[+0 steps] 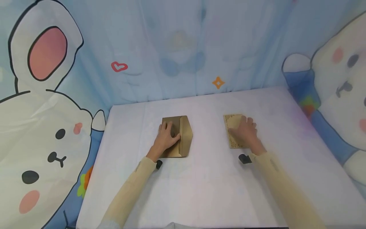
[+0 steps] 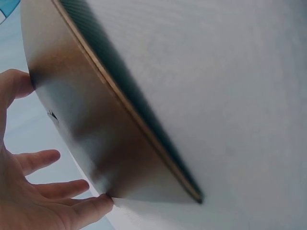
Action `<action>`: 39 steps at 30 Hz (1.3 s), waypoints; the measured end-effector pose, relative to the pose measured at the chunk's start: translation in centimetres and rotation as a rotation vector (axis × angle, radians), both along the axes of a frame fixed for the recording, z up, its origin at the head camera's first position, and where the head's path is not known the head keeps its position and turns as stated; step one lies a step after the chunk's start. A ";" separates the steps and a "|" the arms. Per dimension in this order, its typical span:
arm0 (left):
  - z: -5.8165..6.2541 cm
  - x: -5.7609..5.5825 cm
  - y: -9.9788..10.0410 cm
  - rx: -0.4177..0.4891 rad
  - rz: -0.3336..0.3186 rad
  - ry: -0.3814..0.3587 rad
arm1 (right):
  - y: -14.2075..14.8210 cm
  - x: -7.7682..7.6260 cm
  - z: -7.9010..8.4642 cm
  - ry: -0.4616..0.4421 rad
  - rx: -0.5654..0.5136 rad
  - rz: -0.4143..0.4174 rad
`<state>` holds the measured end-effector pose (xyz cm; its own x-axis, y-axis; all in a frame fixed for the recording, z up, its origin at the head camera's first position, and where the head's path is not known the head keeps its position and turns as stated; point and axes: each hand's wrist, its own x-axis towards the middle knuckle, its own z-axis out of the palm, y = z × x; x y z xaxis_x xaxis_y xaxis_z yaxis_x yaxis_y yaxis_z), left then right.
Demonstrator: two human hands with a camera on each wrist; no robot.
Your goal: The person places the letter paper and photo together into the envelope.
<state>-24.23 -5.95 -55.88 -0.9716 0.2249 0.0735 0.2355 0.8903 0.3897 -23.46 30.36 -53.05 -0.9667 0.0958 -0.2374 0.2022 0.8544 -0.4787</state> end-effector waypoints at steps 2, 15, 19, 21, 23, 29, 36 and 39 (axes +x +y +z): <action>-0.3 0.3 0.0 0.002 0.004 -0.014 | 0.0 0.7 -0.4 -0.019 0.014 0.005; -0.9 0.8 0.0 0.003 0.004 -0.024 | -0.4 2.0 -1.2 0.008 0.065 -0.011; -0.7 0.6 -0.1 0.003 0.002 -0.017 | -0.4 1.7 -1.0 0.000 0.042 -0.025; -0.6 0.6 -0.1 0.001 0.002 -0.017 | -0.3 1.5 -1.0 -0.001 0.040 -0.038; -0.6 0.5 -0.1 0.000 0.003 -0.024 | -0.3 1.4 -0.9 -0.006 0.036 -0.061; -0.6 0.6 -0.1 0.000 0.010 -0.037 | 0.2 1.1 -1.5 0.008 0.008 -0.102; -0.3 0.3 -0.1 0.003 0.011 -0.044 | 0.4 1.0 -1.2 0.080 -0.036 -0.121; -0.1 0.1 -0.1 0.002 0.015 -0.063 | 0.5 0.8 -0.7 0.095 -0.073 -0.127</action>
<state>-24.10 -6.02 -55.93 -0.9775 0.2106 0.0122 0.1974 0.8927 0.4051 -22.64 30.83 -53.76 -0.9663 0.2045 -0.1566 0.2574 0.7868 -0.5610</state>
